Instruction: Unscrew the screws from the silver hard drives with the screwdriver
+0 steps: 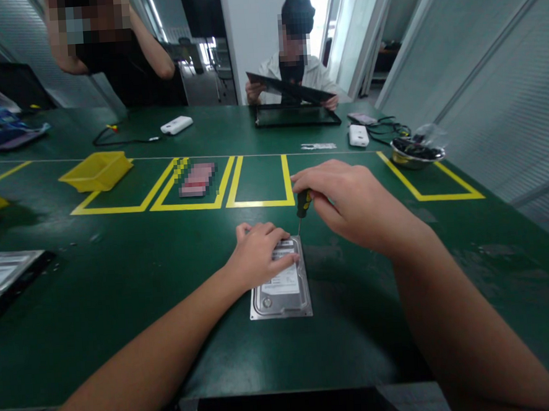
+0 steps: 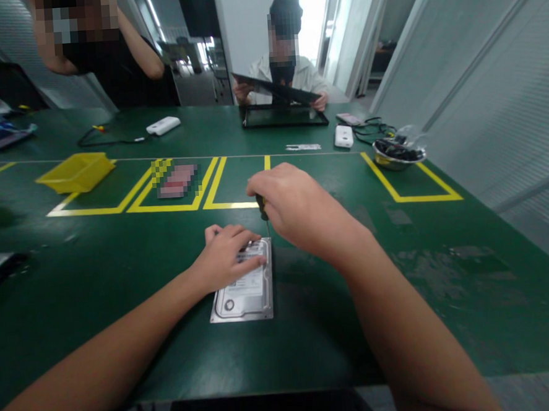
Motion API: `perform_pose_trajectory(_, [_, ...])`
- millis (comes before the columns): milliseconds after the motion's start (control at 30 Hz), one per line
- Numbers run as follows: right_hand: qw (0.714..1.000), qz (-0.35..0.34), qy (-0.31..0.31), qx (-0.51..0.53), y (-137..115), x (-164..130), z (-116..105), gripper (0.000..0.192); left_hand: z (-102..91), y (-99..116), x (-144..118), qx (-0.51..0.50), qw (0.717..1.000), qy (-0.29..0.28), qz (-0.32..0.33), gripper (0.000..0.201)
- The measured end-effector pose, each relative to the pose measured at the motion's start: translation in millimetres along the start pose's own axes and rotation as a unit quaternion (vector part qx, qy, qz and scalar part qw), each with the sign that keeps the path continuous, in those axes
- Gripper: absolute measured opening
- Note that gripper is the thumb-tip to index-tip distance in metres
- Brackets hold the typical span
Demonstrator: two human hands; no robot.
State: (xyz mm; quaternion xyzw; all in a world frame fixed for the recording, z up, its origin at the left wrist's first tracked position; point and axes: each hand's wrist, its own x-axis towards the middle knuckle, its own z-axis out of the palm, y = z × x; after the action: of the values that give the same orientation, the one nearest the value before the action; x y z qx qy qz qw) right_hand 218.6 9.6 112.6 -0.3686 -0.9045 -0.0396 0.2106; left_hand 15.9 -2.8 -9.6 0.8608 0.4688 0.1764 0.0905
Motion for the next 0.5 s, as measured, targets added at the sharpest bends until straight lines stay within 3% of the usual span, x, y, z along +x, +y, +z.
perform_pose_trajectory(500, [1.0,-0.007,0.019,-0.015,-2.2,-0.2,-1.5,0.031,1.8,0.0,0.5,0.005,1.0,-0.001,-0.001,0.044])
